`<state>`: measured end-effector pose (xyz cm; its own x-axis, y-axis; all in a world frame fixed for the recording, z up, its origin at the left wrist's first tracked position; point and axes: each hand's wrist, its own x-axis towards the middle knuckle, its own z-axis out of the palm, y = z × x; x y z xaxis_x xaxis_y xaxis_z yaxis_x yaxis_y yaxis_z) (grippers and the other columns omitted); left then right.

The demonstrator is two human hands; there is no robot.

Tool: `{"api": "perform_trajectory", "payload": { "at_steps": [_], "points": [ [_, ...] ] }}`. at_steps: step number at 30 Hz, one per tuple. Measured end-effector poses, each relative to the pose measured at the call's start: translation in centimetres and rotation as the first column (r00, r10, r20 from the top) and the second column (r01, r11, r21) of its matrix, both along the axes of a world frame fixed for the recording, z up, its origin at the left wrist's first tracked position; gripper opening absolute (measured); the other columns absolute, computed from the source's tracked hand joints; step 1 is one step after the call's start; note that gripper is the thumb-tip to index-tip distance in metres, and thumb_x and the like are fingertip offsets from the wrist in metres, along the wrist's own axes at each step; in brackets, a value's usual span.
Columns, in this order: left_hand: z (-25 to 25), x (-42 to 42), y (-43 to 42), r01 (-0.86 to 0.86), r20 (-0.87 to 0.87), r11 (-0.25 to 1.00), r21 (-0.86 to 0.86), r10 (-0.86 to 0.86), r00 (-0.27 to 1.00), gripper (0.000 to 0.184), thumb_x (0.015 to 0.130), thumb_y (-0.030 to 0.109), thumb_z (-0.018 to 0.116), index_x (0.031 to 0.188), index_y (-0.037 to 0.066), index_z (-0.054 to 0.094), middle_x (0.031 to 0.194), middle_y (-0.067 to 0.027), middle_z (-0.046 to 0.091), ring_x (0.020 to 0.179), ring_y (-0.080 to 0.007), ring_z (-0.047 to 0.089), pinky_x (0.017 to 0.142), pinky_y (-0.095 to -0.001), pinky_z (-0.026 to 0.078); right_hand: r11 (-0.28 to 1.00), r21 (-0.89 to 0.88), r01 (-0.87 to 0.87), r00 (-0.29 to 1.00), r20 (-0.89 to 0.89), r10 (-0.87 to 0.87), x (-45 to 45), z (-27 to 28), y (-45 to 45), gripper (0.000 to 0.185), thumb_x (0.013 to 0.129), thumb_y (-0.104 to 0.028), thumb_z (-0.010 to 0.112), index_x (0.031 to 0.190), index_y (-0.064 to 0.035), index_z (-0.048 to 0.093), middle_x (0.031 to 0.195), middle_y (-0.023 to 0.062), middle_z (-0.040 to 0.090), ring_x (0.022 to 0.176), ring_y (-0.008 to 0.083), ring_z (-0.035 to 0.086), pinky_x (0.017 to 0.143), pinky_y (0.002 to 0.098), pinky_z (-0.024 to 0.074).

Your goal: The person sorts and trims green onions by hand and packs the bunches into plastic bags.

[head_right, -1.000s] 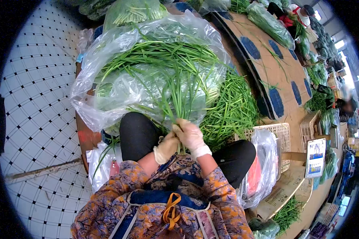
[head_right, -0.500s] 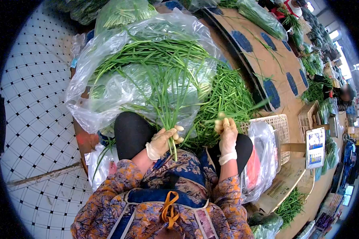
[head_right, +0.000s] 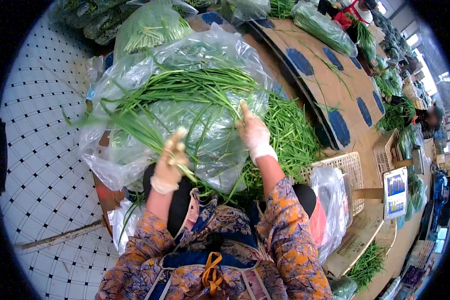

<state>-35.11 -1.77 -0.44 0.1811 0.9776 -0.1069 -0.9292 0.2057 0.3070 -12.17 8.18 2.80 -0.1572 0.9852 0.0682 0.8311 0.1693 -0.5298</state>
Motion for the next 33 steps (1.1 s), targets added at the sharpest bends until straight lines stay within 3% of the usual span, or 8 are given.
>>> {"api": "perform_trajectory", "payload": {
  "at_steps": [2,11,16,20,24,29,32,33],
  "points": [
    [-1.4,2.2,-0.6,0.035,-0.332,0.988,-0.149,-0.084,0.94,0.038,0.088,0.019,0.055,0.12,0.0,0.049,0.09,-0.0028,0.063,0.056,-0.0062,0.052,0.052,-0.0191,0.044,0.995,0.038,-0.096,0.96,0.267,0.082,0.4,-2.8,2.2,0.039,0.081,-0.014,0.057,0.118,-0.0106,0.048,0.086,0.0131,0.061,0.08,0.0296,0.058,0.074,0.0378,0.0464],
    [-2.2,4.7,0.1,-0.015,-0.467,0.992,-0.129,-0.048,0.883,0.028,0.085,0.017,0.058,0.107,-0.001,0.057,0.103,-0.0128,0.06,0.092,-0.0176,0.057,0.079,-0.0283,0.046,0.873,0.048,-0.485,0.86,0.209,0.466,-3.5,0.6,-8.8,0.013,0.081,-0.019,0.059,0.074,-0.0095,0.054,0.058,0.0061,0.051,0.049,0.0176,0.051,0.045,0.031,0.0458],
    [0.4,1.8,1.1,-0.201,-0.47,0.972,0.121,0.235,0.851,0.017,0.086,0.013,0.056,0.093,0.001,0.063,0.101,-0.0105,0.063,0.093,-0.0183,0.059,0.081,-0.0299,0.048,0.961,0.075,-0.266,0.903,0.367,0.221,6.2,-0.5,-7.3,0.023,0.08,-0.029,0.06,0.087,-0.0085,0.052,0.061,0.005,0.054,0.056,0.0209,0.057,0.05,0.0333,0.0483],
    [4.3,0.0,4.4,-0.38,-0.555,0.891,0.249,0.452,0.698,0.017,0.087,0.015,0.055,0.09,0.001,0.063,0.103,-0.01,0.061,0.094,-0.0194,0.059,0.08,-0.0303,0.049,0.921,-0.388,0.021,0.67,0.689,0.275,11.6,1.4,-2.7,0.053,0.085,-0.04,0.053,0.127,-0.01,0.041,0.07,0.0134,0.059,0.065,0.0228,0.061,0.059,0.0333,0.0511],
    [2.6,-0.4,8.7,-0.376,-0.399,0.925,-0.048,0.328,0.856,0.017,0.087,0.015,0.055,0.091,-0.001,0.058,0.097,-0.0108,0.061,0.096,-0.0235,0.059,0.08,-0.0314,0.049,0.968,-0.249,0.028,0.999,0.049,-0.016,3.9,6.9,4.6,0.042,0.084,-0.026,0.05,0.126,-0.0169,0.048,0.067,0.0117,0.062,0.061,0.019,0.063,0.067,0.032,0.0477],
    [-1.4,-2.2,11.7,-0.444,-0.35,0.895,-0.049,0.401,0.847,0.022,0.086,0.016,0.058,0.102,0.001,0.056,0.104,-0.0103,0.061,0.098,-0.0218,0.059,0.08,-0.0303,0.05,0.974,-0.228,-0.002,0.864,0.489,0.116,-0.2,1.4,16.6,0.057,0.084,-0.018,0.043,0.138,-0.0137,0.025,0.11,0.0241,0.056,0.103,0.0345,0.054,0.091,0.0412,0.0405],
    [-1.3,-3.3,12.6,-0.594,-0.536,0.804,-0.016,0.494,0.684,0.036,0.084,0.017,0.061,0.115,0.002,0.051,0.106,-0.0079,0.061,0.097,-0.0162,0.059,0.081,-0.0295,0.048,0.998,0.067,-0.017,0.999,-0.04,0.02,-1.4,4.4,21.8,0.064,0.083,-0.014,0.049,0.139,-0.0076,0.018,0.095,0.0224,0.061,0.084,0.0292,0.061,0.077,0.0375,0.0476],
    [-0.1,-3.5,12.5,-0.648,-0.569,0.761,0.023,0.543,0.618,0.039,0.084,0.018,0.061,0.118,0.002,0.049,0.108,-0.008,0.06,0.098,-0.0154,0.058,0.083,-0.0288,0.046,0.996,-0.046,-0.078,0.829,-0.558,0.039,-1.7,6.0,22.5,0.063,0.085,-0.01,0.05,0.139,-0.0067,0.018,0.094,0.0173,0.061,0.079,0.0206,0.06,0.069,0.0307,0.0495]
  ]
}}
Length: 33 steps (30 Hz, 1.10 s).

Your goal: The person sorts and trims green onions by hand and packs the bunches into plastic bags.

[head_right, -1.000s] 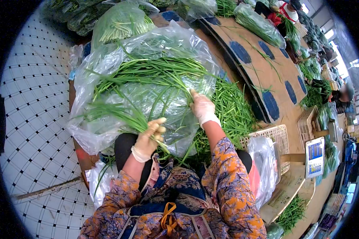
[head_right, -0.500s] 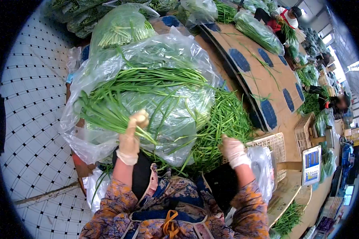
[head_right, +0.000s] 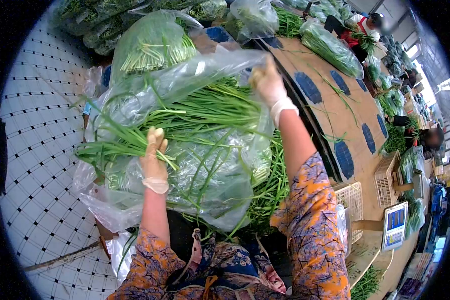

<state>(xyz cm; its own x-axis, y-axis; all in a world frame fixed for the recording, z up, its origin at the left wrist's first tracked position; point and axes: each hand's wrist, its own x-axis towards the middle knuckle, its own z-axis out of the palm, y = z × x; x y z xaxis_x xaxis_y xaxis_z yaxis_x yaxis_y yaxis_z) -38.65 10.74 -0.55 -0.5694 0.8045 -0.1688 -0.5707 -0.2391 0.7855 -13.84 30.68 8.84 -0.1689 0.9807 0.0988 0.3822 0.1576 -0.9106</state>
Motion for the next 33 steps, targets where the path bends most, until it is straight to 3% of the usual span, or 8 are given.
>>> {"api": "perform_trajectory", "payload": {
  "at_steps": [3,9,12,19,23,27,30,33],
  "points": [
    [1.3,-0.3,0.2,-0.087,-0.086,0.996,0.019,0.088,0.992,0.046,0.085,0.019,0.061,0.124,0.001,0.044,0.114,-0.0075,0.056,0.1,-0.0138,0.055,0.087,-0.0265,0.043,0.994,0.109,0.005,0.906,-0.421,0.041,-0.9,0.9,0.0,0.051,0.089,-0.01,0.05,0.134,-0.0018,0.029,0.109,0.0142,0.055,0.086,0.0187,0.058,0.076,0.0272,0.0477],
    [1.0,0.3,0.1,0.06,-0.152,0.998,0.005,-0.059,0.987,0.042,0.09,0.024,0.053,0.124,0.001,0.046,0.113,-0.0062,0.058,0.108,-0.0156,0.053,0.089,-0.0293,0.042,0.985,0.085,-0.149,0.831,0.55,0.078,-2.0,-5.8,0.4,0.067,0.081,-0.051,0.053,0.121,0.0025,0.044,0.111,0.0247,0.055,0.107,0.0374,0.051,0.092,0.0382,0.0375],
    [1.3,-0.1,0.1,0.06,-0.118,0.998,-0.016,-0.061,0.991,0.039,0.089,0.022,0.054,0.121,0.002,0.048,0.113,-0.0063,0.058,0.103,-0.0145,0.055,0.085,-0.0276,0.044,0.995,-0.065,-0.072,0.78,0.618,0.097,-2.0,-6.6,-1.2,0.081,0.078,-0.059,0.052,0.127,0.003,0.037,0.113,0.0265,0.053,0.109,0.0384,0.049,0.093,0.0385,0.037],
    [1.3,0.2,0.0,0.051,-0.084,0.999,-0.008,-0.051,0.995,0.029,0.087,0.02,0.057,0.111,0.004,0.056,0.109,-0.007,0.06,0.097,-0.0148,0.059,0.081,-0.0278,0.046,0.965,0.015,-0.264,0.574,0.806,0.145,-0.8,-6.1,-7.6,0.096,0.067,-0.049,0.07,0.135,0.0009,0.024,0.116,0.0267,0.051,0.112,0.0359,0.048,0.095,0.0364,0.0384],
    [0.7,0.7,-0.9,0.068,-0.119,0.998,-0.011,-0.069,0.99,0.028,0.084,0.02,0.061,0.107,0.004,0.056,0.103,-0.0072,0.062,0.092,-0.0162,0.061,0.078,-0.0286,0.048,0.964,0.084,-0.251,0.547,0.834,0.07,-0.6,-6.2,-9.1,0.071,0.067,-0.03,0.073,0.125,-0.0069,0.04,0.098,0.0169,0.058,0.094,0.0325,0.055,0.082,0.0379,0.0445],
    [1.1,1.6,-2.4,0.049,-0.128,0.998,-0.045,-0.055,0.99,0.028,0.085,0.02,0.06,0.105,0.001,0.059,0.095,-0.0056,0.064,0.087,-0.0136,0.059,0.077,-0.0264,0.047,0.888,-0.056,-0.457,0.251,0.949,0.189,-2.6,-3.5,-13.2,0.041,0.07,-0.03,0.07,0.103,-0.0074,0.058,0.089,0.01,0.061,0.087,0.0256,0.058,0.077,0.0356,0.0469],
    [1.3,1.8,-3.0,0.044,-0.114,0.999,-0.031,-0.047,0.992,0.024,0.085,0.019,0.059,0.103,0.003,0.058,0.095,-0.0068,0.064,0.087,-0.0153,0.061,0.074,-0.0267,0.048,0.726,-0.379,-0.574,0.257,0.758,0.599,-2.9,-2.1,-14.8,0.044,0.074,-0.034,0.068,0.107,-0.007,0.058,0.095,0.0138,0.061,0.09,0.0276,0.058,0.079,0.0359,0.0469],
    [0.1,1.4,-2.5,0.032,-0.108,0.999,0.004,-0.032,0.994,0.023,0.086,0.019,0.059,0.103,0.003,0.057,0.095,-0.0076,0.064,0.087,-0.0161,0.062,0.072,-0.0269,0.047,0.87,-0.192,-0.453,0.755,0.436,0.489,-1.9,-2.3,-13.4,0.046,0.083,-0.037,0.057,0.112,-0.0017,0.054,0.101,0.0185,0.06,0.097,0.0319,0.057,0.086,0.0362,0.045]
  ]
}}
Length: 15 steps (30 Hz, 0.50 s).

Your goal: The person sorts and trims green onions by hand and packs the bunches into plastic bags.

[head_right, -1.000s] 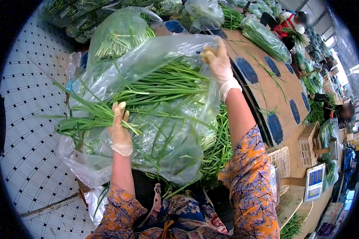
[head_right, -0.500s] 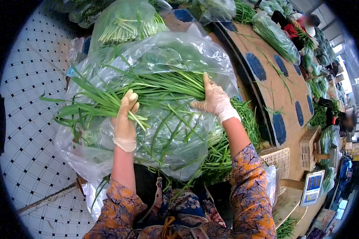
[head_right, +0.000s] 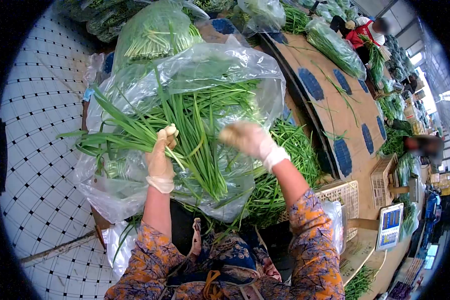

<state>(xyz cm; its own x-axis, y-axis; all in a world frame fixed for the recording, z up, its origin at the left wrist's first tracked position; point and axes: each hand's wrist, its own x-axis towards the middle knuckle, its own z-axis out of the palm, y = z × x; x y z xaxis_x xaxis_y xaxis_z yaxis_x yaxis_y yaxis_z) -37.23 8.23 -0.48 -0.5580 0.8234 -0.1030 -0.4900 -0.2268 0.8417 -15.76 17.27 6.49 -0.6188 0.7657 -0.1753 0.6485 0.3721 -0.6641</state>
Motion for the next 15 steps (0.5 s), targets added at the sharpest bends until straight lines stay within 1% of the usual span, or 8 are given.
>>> {"api": "perform_trajectory", "payload": {
  "at_steps": [1,2,4,6,8,10,12,15],
  "points": [
    [-0.2,-0.1,0.2,0.013,0.0,1.0,0.004,-0.013,1.0,0.023,0.086,0.019,0.059,0.102,0.003,0.057,0.094,-0.0073,0.064,0.087,-0.0158,0.061,0.071,-0.0268,0.047,0.979,-0.005,0.205,0.965,-0.164,-0.203,0.2,-1.2,2.0,0.044,0.086,-0.033,0.055,0.115,-0.001,0.052,0.104,0.0195,0.06,0.099,0.0321,0.056,0.088,0.0355,0.0442],
    [-0.4,-0.2,0.4,0.028,-0.002,1.0,0.009,-0.028,1.0,0.022,0.085,0.019,0.06,0.101,0.003,0.058,0.094,-0.007,0.064,0.087,-0.0155,0.061,0.071,-0.0268,0.047,0.914,0.286,0.289,0.935,-0.287,-0.206,0.6,-3.4,4.6,0.034,0.088,-0.019,0.049,0.115,0.0011,0.051,0.103,0.0218,0.059,0.097,0.0329,0.057,0.086,0.0358,0.0445],
    [0.9,0.2,0.8,0.01,0.007,1.0,-0.022,-0.01,1.0,0.02,0.085,0.02,0.06,0.097,0.004,0.06,0.092,-0.0046,0.064,0.083,-0.0126,0.059,0.07,-0.0256,0.046,0.799,0.447,0.402,0.916,-0.189,-0.355,0.5,-3.9,8.0,0.032,0.085,-0.007,0.04,0.116,0.0006,0.048,0.101,0.0257,0.057,0.097,0.0382,0.055,0.083,0.0425,0.0433],
    [0.9,0.0,1.1,-0.011,0.014,0.998,-0.061,0.012,1.0,0.018,0.085,0.021,0.06,0.093,0.004,0.063,0.09,-0.0023,0.064,0.079,-0.0097,0.056,0.069,-0.0245,0.044,0.761,0.503,0.41,0.907,-0.132,-0.401,0.9,-6.0,10.9,0.033,0.085,-0.01,0.041,0.117,-0.0001,0.047,0.102,0.0259,0.057,0.098,0.0392,0.053,0.084,0.0446,0.042],
    [0.3,-0.3,1.3,-0.001,0.013,0.999,-0.054,0.002,1.0,0.022,0.085,0.021,0.061,0.1,0.004,0.06,0.095,-0.0062,0.064,0.087,-0.0149,0.061,0.072,-0.0266,0.046,0.836,0.442,0.325,0.904,0.114,-0.412,0.6,-6.2,12.2,0.036,0.084,-0.014,0.045,0.117,-0.0001,0.045,0.102,0.0262,0.057,0.096,0.0384,0.055,0.084,0.0448,0.0417],
    [0.2,-0.7,1.5,0.004,0.01,0.998,-0.055,-0.003,1.0,0.022,0.086,0.021,0.06,0.099,0.005,0.06,0.095,-0.006,0.064,0.086,-0.0146,0.061,0.073,-0.0266,0.046,0.854,0.397,0.337,0.913,0.084,-0.399,0.4,-6.6,12.5,0.033,0.082,-0.02,0.051,0.111,-0.0029,0.051,0.099,0.0236,0.058,0.095,0.0367,0.055,0.084,0.0443,0.0416],
    [0.6,-0.8,1.7,0.014,0.003,0.998,-0.055,-0.014,1.0,0.021,0.086,0.021,0.06,0.099,0.005,0.06,0.095,-0.0059,0.064,0.086,-0.0143,0.061,0.073,-0.0267,0.046,0.874,0.414,0.255,0.894,0.243,-0.376,0.0,-4.5,12.1,0.027,0.081,-0.024,0.056,0.101,-0.0061,0.058,0.095,0.0194,0.06,0.095,0.0348,0.056,0.083,0.0427,0.0425],
    [1.2,-0.3,1.8,-0.059,0.013,0.997,-0.054,0.059,0.998,0.016,0.086,0.018,0.058,0.09,0.004,0.064,0.084,-0.0006,0.062,0.069,-0.0077,0.049,0.064,-0.0233,0.039,0.874,0.449,0.188,0.942,0.17,-0.29,0.0,-2.0,9.5,0.023,0.081,-0.028,0.057,0.09,-0.0069,0.061,0.088,0.016,0.061,0.088,0.0334,0.057,0.076,0.0417,0.0431]
  ]
}}
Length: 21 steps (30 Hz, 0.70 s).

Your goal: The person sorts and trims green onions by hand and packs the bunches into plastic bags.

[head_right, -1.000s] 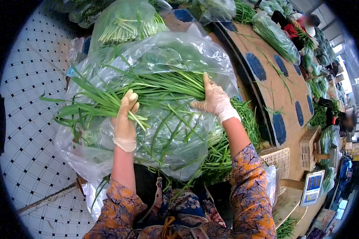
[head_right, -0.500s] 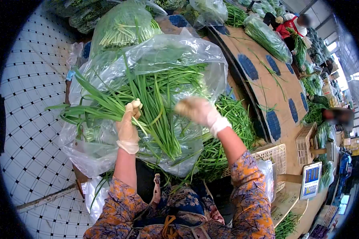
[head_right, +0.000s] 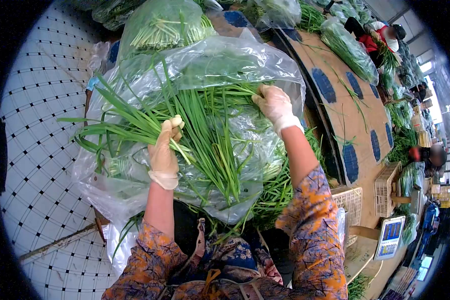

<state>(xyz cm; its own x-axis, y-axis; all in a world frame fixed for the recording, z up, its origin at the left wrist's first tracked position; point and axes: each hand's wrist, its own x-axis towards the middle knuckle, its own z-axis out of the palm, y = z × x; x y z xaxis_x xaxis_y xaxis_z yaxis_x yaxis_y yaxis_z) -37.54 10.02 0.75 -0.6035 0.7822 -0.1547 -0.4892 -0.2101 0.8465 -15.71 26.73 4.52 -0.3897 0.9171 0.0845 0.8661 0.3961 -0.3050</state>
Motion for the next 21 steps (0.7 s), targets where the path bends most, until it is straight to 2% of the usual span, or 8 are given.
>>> {"api": "perform_trajectory", "payload": {
  "at_steps": [5,7,9,13,15,17,19,21],
  "points": [
    [1.4,0.2,-1.6,-0.009,-0.083,0.993,0.12,0.019,0.996,0.017,0.086,0.018,0.057,0.091,0.003,0.065,0.083,-0.0029,0.062,0.068,-0.0084,0.05,0.061,-0.0223,0.039,0.999,-0.007,-0.053,0.974,-0.222,0.051,1.8,2.6,-7.9,0.023,0.083,-0.024,0.056,0.086,-0.0022,0.06,0.076,0.0166,0.06,0.075,0.0299,0.057,0.07,0.0383,0.0435],
    [2.7,0.6,-3.5,0.037,-0.088,0.998,0.056,-0.032,0.996,0.02,0.087,0.02,0.055,0.09,0.003,0.065,0.082,-0.004,0.062,0.066,-0.0092,0.051,0.058,-0.0225,0.04,0.987,-0.151,0.05,0.93,-0.353,-0.101,3.4,2.9,-11.5,0.021,0.085,-0.021,0.054,0.087,-0.0009,0.06,0.074,0.0138,0.06,0.072,0.0233,0.057,0.068,0.0335,0.0435],
    [3.2,1.6,-5.9,0.072,-0.072,0.994,0.085,-0.066,0.995,0.022,0.088,0.022,0.054,0.09,0.003,0.065,0.081,-0.0043,0.062,0.064,-0.0101,0.053,0.056,-0.0227,0.041,0.91,-0.379,0.168,0.687,-0.617,-0.384,4.8,1.5,-15.0,0.02,0.087,-0.018,0.051,0.09,0.0,0.059,0.075,0.0041,0.061,0.07,0.0119,0.053,0.071,0.0262,0.0406],
    [1.9,5.4,-12.1,0.375,0.024,0.927,-0.008,-0.374,0.927,0.024,0.088,0.024,0.055,0.094,0.002,0.063,0.088,-0.0064,0.064,0.074,-0.0134,0.06,0.057,-0.0246,0.044,0.857,-0.498,0.129,0.273,-0.813,-0.514,6.1,-0.9,-21.6,0.016,0.088,-0.019,0.055,0.084,-0.0036,0.056,0.077,0.0067,0.064,0.072,0.0112,0.056,0.074,0.0253,0.0424],
    [-0.3,7.9,-14.8,0.457,0.152,0.889,-0.002,-0.452,0.879,0.028,0.088,0.026,0.055,0.101,0.002,0.062,0.095,-0.0065,0.064,0.082,-0.0153,0.061,0.062,-0.0257,0.045,0.864,-0.49,0.115,0.298,-0.813,-0.501,3.7,0.9,-25.9,0.015,0.086,-0.016,0.058,0.086,-0.0016,0.057,0.08,0.0077,0.064,0.073,0.0131,0.057,0.068,0.0254,0.0447],
    [0.7,9.1,-16.7,0.556,0.299,0.83,0.035,-0.54,0.787,0.035,0.088,0.027,0.056,0.113,0.003,0.057,0.111,-0.0061,0.059,0.099,-0.0132,0.055,0.077,-0.0246,0.042,0.955,-0.276,0.111,0.595,-0.751,-0.286,2.7,-0.2,-29.7,0.013,0.082,-0.011,0.062,0.088,-0.0007,0.058,0.085,0.0099,0.064,0.074,0.0156,0.059,0.065,0.0263,0.0467],
    [0.0,9.4,-18.1,0.558,0.201,0.83,0.019,-0.55,0.811,0.038,0.089,0.028,0.055,0.116,0.002,0.055,0.114,-0.0061,0.057,0.102,-0.0131,0.053,0.083,-0.0252,0.041,0.999,0.024,-0.031,0.806,-0.59,0.039,2.4,0.3,-32.2,0.018,0.075,-0.004,0.065,0.093,-0.0017,0.061,0.088,0.0129,0.063,0.081,0.0254,0.06,0.072,0.0337,0.0475],
    [-0.9,9.1,-19.7,0.554,0.175,0.832,-0.013,-0.544,0.821,0.038,0.089,0.028,0.053,0.116,0.001,0.054,0.114,-0.006,0.057,0.102,-0.0137,0.053,0.085,-0.0265,0.041,0.973,0.151,-0.175,0.792,-0.566,0.23,2.4,0.3,-33.5,0.022,0.073,-0.003,0.065,0.095,-0.0021,0.061,0.088,0.0129,0.062,0.083,0.029,0.059,0.074,0.036,0.0472]
  ]
}}
